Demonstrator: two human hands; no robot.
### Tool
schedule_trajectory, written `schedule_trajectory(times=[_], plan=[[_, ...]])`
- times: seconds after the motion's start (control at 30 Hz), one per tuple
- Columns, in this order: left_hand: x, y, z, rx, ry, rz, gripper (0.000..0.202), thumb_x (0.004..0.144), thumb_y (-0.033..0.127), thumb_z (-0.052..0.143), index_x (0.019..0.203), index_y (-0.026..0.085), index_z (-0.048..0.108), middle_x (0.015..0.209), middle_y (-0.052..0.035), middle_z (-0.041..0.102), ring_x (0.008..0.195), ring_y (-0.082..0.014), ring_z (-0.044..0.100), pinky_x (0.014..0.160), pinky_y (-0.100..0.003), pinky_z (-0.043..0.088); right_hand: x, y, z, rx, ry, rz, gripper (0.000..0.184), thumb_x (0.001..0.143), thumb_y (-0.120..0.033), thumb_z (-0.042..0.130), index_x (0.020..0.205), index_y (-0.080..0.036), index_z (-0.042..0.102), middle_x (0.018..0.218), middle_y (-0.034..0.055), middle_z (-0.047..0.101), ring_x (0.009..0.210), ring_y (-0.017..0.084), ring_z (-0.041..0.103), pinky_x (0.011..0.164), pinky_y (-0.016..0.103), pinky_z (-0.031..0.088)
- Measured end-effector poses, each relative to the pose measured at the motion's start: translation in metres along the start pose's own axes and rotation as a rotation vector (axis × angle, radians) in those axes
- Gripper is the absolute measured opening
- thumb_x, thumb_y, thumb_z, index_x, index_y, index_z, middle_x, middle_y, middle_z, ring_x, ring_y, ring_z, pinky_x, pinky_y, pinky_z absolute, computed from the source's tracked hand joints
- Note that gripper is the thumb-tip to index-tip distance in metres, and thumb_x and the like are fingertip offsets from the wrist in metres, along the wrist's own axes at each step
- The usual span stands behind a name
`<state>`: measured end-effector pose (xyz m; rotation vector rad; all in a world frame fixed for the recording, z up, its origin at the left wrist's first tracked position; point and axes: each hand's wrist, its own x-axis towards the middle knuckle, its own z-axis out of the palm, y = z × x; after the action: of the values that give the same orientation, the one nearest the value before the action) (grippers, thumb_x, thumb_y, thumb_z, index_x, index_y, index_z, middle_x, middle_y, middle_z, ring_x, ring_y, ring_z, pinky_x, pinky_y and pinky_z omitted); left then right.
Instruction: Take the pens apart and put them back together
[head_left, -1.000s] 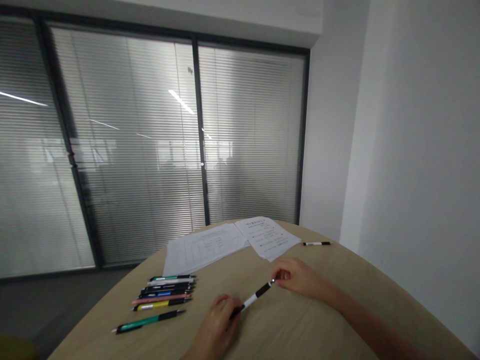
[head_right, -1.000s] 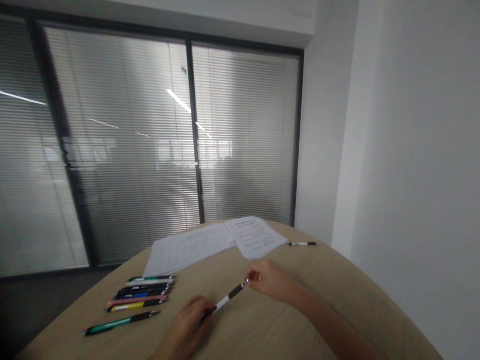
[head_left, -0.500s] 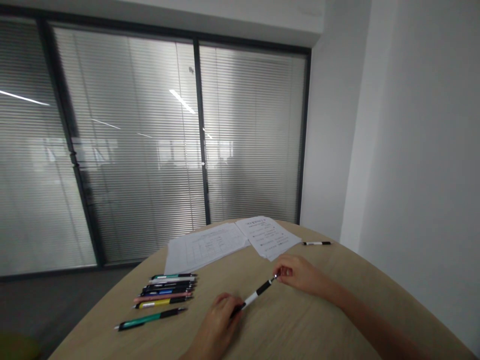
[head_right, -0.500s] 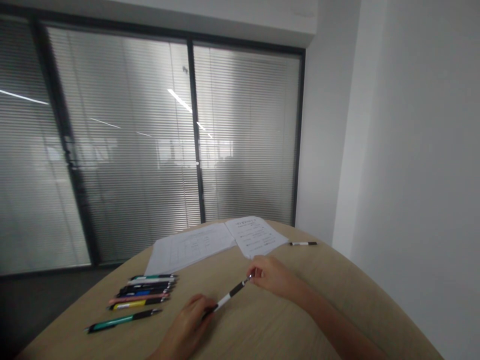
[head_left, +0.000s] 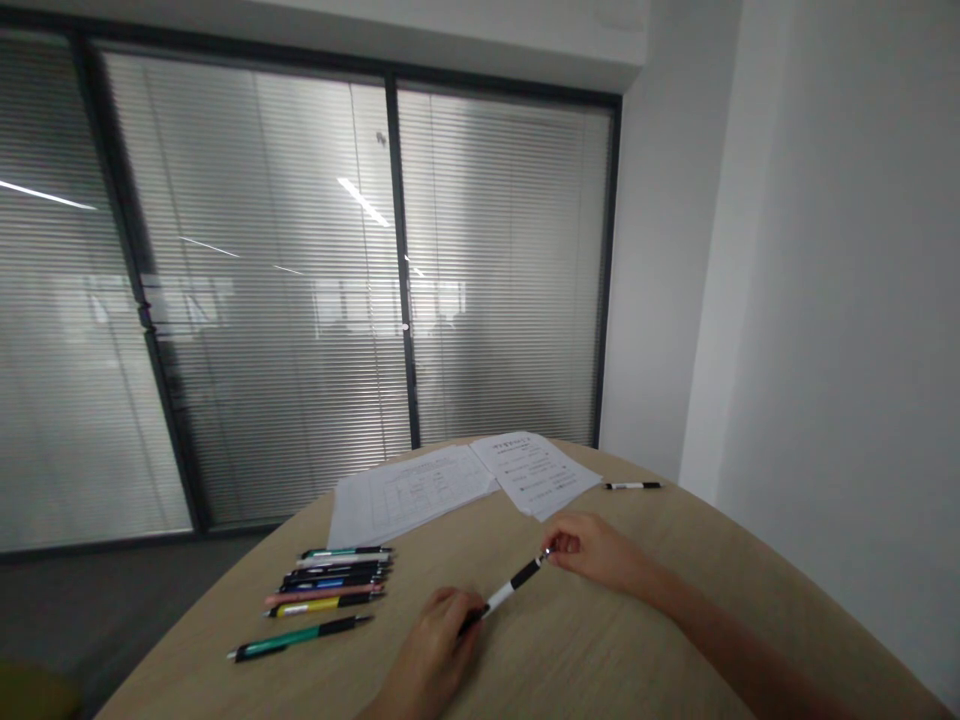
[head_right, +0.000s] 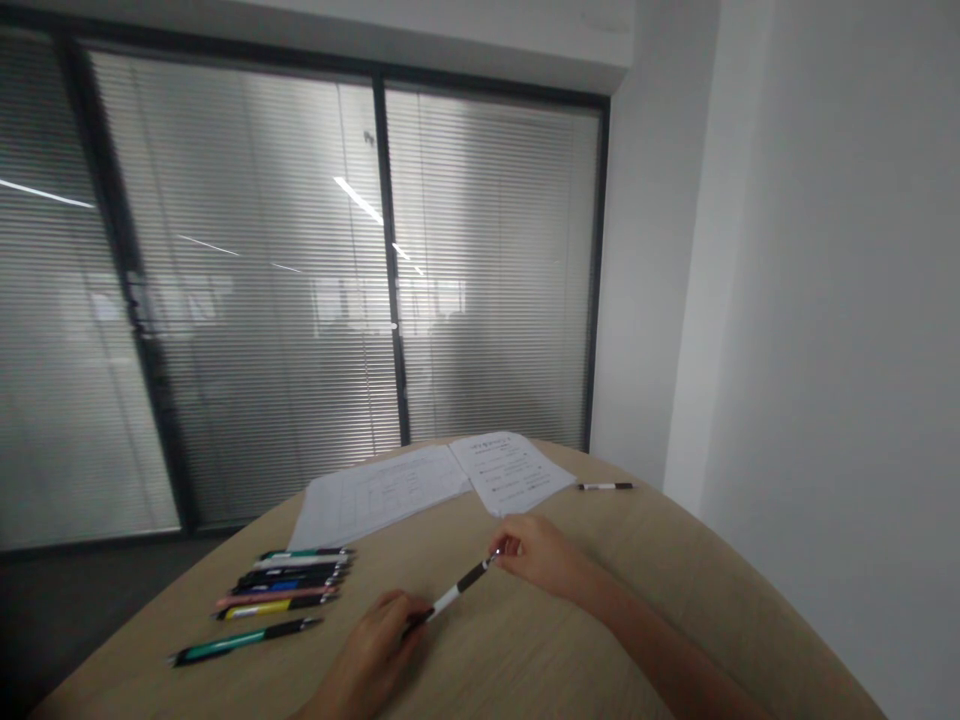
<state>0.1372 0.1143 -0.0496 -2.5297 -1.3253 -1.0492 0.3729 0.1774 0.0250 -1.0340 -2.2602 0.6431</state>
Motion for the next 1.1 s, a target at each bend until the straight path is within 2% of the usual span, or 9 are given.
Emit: schedule_trajectory(times=[0.23,0.5,0.6,0.8,1.1], plan=[[-0.0021,-0.0027,0.0014,-0.019,-0.012,-0.019,0.014,0.078,0.012,0.043,0.086,0.019,0.052,0.074,-0.0034,0.062,0.073,-0.0176,0.058,0.064,-0.027,0.049,0.0031,0.0090,0.0079,0.092,0.042,0.017,0.014,0.064,-0.009,0.057,0.075,-0.016,0.065,0.068,0.0007,0.062,0.062,0.011,0.054,0.058,0.020,0.042],[-0.0023,-0.0025,0.0016,-0.048,0.032,-0.022,0.015,0.077,0.012,0.043,0.085,0.021,0.053,0.074,-0.0025,0.063,0.071,-0.0167,0.059,0.064,-0.026,0.049,0.0008,0.0030,0.0087,0.060,0.051,0.054,0.012,0.065,-0.011,0.058,0.074,-0.014,0.065,0.067,0.0022,0.064,0.062,0.012,0.055,0.058,0.021,0.042],[-0.0007,-0.0003,-0.0012,-0.052,0.050,0.007,0.014,0.078,0.013,0.043,0.084,0.021,0.053,0.073,-0.0021,0.063,0.068,-0.0155,0.060,0.061,-0.024,0.049,0.0013,0.0044,0.0085,0.070,0.037,0.050,0.012,0.065,-0.012,0.058,0.074,-0.015,0.065,0.067,0.0018,0.064,0.062,0.012,0.056,0.057,0.021,0.042],[-0.0020,-0.0014,0.0027,-0.069,0.053,-0.017,0.016,0.079,0.013,0.043,0.088,0.021,0.053,0.075,-0.0021,0.063,0.070,-0.0154,0.060,0.063,-0.024,0.049,0.0009,0.0033,0.0061,0.066,-0.013,0.031,0.013,0.065,-0.012,0.058,0.075,-0.016,0.066,0.068,0.0008,0.064,0.062,0.012,0.055,0.056,0.021,0.041],[-0.0029,-0.0014,0.0017,-0.045,0.015,-0.015,0.015,0.079,0.013,0.043,0.087,0.021,0.052,0.075,-0.0024,0.062,0.069,-0.0156,0.059,0.062,-0.024,0.049,0.0000,-0.0005,0.0074,0.053,-0.008,0.032,0.014,0.065,-0.011,0.058,0.076,-0.015,0.065,0.066,0.0008,0.063,0.061,0.011,0.055,0.057,0.020,0.041]])
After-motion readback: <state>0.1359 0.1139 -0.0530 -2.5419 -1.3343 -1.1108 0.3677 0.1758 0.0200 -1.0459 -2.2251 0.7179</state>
